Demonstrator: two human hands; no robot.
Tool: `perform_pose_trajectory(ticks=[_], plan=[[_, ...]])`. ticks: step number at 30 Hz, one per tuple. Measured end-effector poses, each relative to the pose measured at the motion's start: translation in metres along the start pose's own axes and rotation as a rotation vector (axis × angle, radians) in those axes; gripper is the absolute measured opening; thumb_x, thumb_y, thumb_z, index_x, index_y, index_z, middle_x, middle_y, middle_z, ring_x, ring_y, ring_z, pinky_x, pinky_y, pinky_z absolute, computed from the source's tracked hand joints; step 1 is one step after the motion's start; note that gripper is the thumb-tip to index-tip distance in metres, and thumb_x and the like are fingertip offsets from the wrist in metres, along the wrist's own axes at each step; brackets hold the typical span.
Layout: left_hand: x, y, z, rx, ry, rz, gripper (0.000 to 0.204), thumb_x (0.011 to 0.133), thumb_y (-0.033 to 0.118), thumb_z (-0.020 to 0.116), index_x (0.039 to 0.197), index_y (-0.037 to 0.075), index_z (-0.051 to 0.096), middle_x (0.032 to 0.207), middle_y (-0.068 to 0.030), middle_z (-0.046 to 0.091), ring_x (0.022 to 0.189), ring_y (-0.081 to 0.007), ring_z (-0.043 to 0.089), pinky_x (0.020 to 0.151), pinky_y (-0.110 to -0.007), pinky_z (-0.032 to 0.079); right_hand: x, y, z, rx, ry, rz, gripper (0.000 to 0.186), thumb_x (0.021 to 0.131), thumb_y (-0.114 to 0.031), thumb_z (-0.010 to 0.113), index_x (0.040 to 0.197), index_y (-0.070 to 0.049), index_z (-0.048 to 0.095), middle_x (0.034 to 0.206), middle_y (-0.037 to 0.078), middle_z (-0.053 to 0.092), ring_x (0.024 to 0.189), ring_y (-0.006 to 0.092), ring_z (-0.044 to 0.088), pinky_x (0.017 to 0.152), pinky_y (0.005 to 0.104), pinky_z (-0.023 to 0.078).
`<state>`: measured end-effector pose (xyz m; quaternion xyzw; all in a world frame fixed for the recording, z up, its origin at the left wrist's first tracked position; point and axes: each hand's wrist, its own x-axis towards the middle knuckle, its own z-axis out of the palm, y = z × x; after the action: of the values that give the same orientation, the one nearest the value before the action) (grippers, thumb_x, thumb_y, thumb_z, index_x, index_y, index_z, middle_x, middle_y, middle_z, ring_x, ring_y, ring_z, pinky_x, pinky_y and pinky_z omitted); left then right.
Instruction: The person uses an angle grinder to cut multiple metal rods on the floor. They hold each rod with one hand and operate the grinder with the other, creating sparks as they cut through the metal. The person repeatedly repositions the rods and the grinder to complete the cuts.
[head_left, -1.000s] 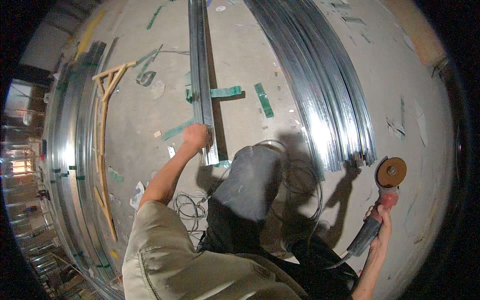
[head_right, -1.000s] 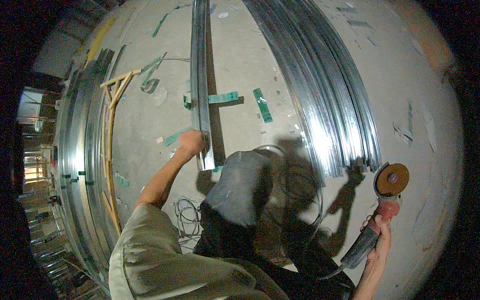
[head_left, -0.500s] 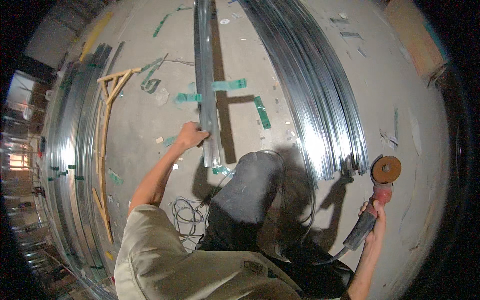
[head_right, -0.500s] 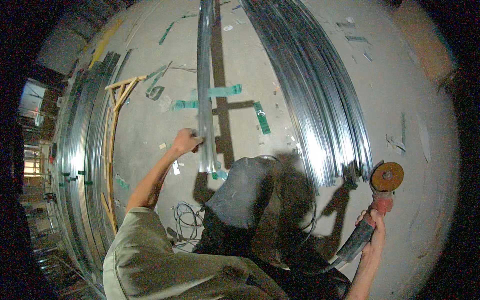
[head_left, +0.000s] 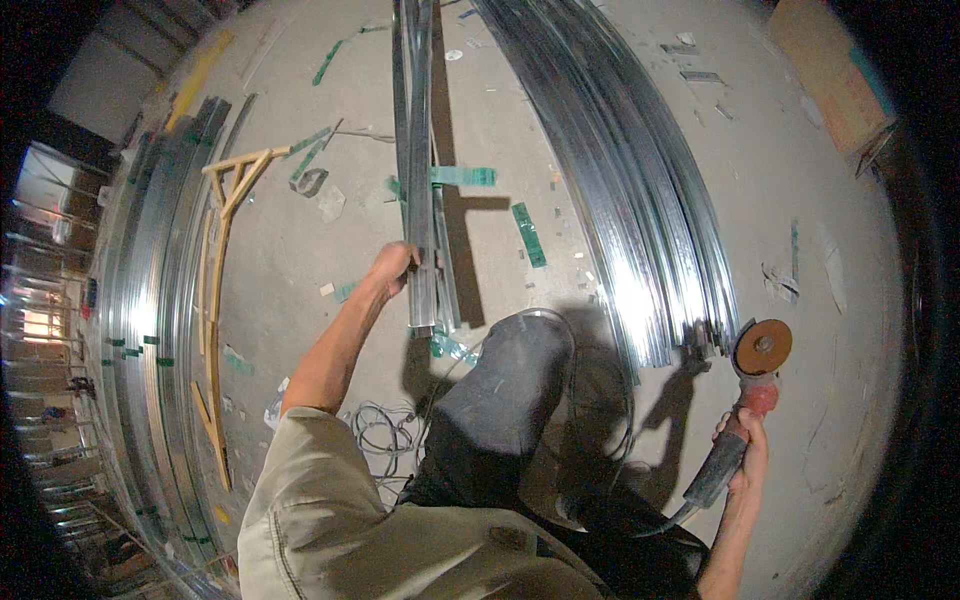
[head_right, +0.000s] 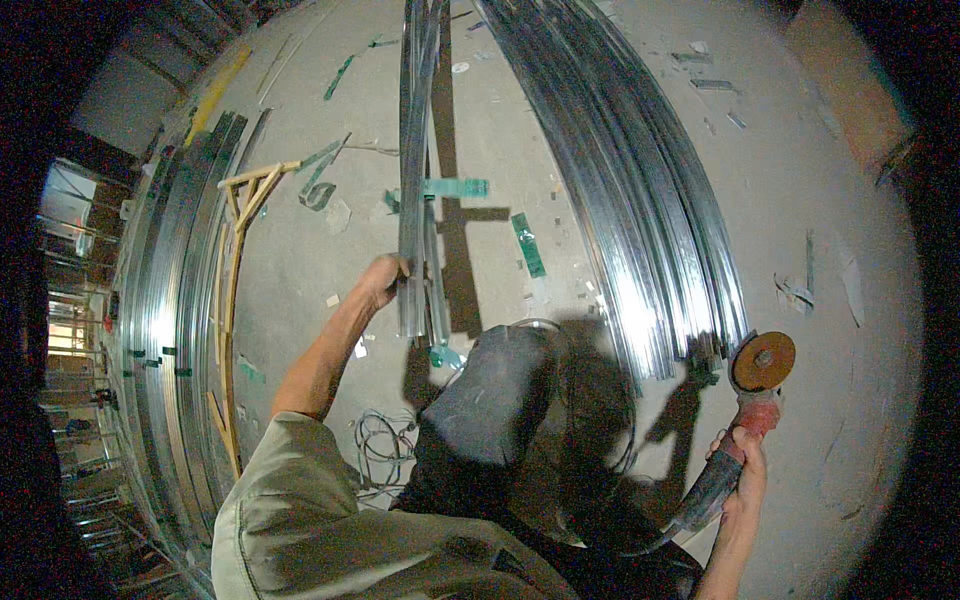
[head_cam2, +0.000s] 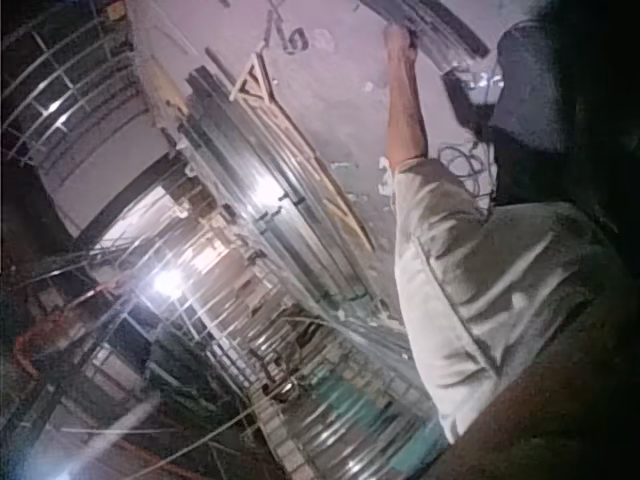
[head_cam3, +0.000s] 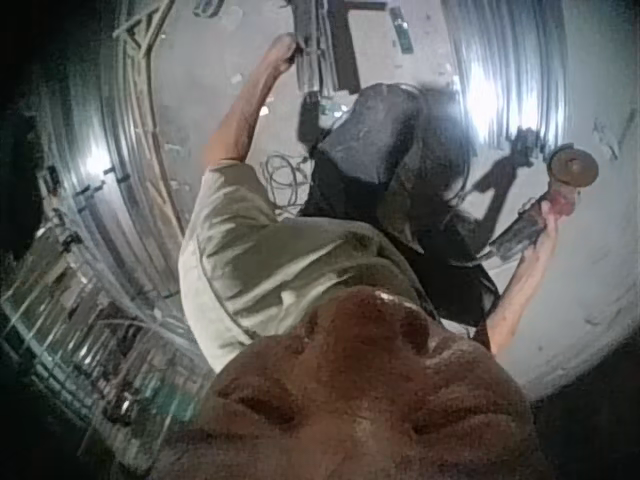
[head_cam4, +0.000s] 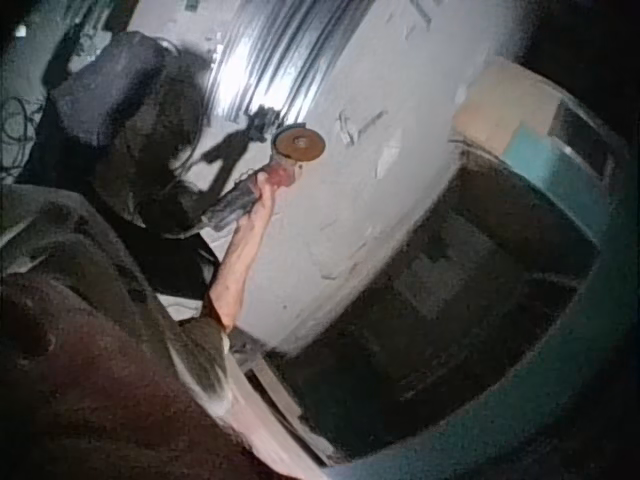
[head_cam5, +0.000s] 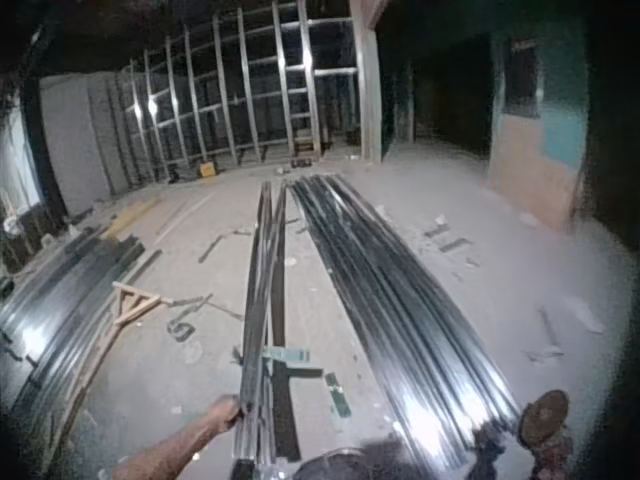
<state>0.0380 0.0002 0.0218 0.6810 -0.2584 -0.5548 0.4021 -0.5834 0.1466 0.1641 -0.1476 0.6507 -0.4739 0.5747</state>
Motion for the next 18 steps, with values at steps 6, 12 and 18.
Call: perform_pose_trajectory(ticks=[6, 12, 18], plan=[[-0.056, 0.077, 0.009, 0.137, 0.107, 0.277, 0.019, 0.092, 0.012, 0.054, 0.101, -0.003, 0.062, 0.078, -0.0108, 0.066, 0.068, -0.0200, 0.063, 0.059, -0.032, 0.050, 0.004, 0.002, -0.007, 0.019, 0.018, 0.002, 0.029, 0.087, -0.024, 0.074, 0.103, -0.006, 0.058, 0.084, 0.008, 0.066, 0.068, 0.0209, 0.065, 0.065, 0.0337, 0.056], [-0.033, 0.067, 0.006, 0.034, -0.163, 0.139, 0.022, 0.097, 0.022, 0.055, 0.102, 0.002, 0.064, 0.089, -0.0119, 0.068, 0.074, -0.0202, 0.064, 0.073, -0.038, 0.054, 0.010, 0.004, -0.013, 0.017, -0.021, -0.030, 0.029, 0.088, -0.026, 0.073, 0.102, -0.007, 0.058, 0.080, 0.008, 0.065, 0.067, 0.0207, 0.064, 0.065, 0.0337, 0.056], [-0.053, 0.023, -0.008, 0.540, 0.430, 0.130, 0.050, 0.101, 0.045, 0.056, 0.118, 0.000, 0.070, 0.105, -0.0187, 0.069, 0.093, -0.0233, 0.063, 0.085, -0.039, 0.050, 0.010, 0.004, -0.010, 0.009, -0.063, -0.040, 0.028, 0.089, -0.029, 0.072, 0.101, -0.008, 0.057, 0.077, 0.008, 0.065, 0.066, 0.0204, 0.063, 0.063, 0.0325, 0.054]])
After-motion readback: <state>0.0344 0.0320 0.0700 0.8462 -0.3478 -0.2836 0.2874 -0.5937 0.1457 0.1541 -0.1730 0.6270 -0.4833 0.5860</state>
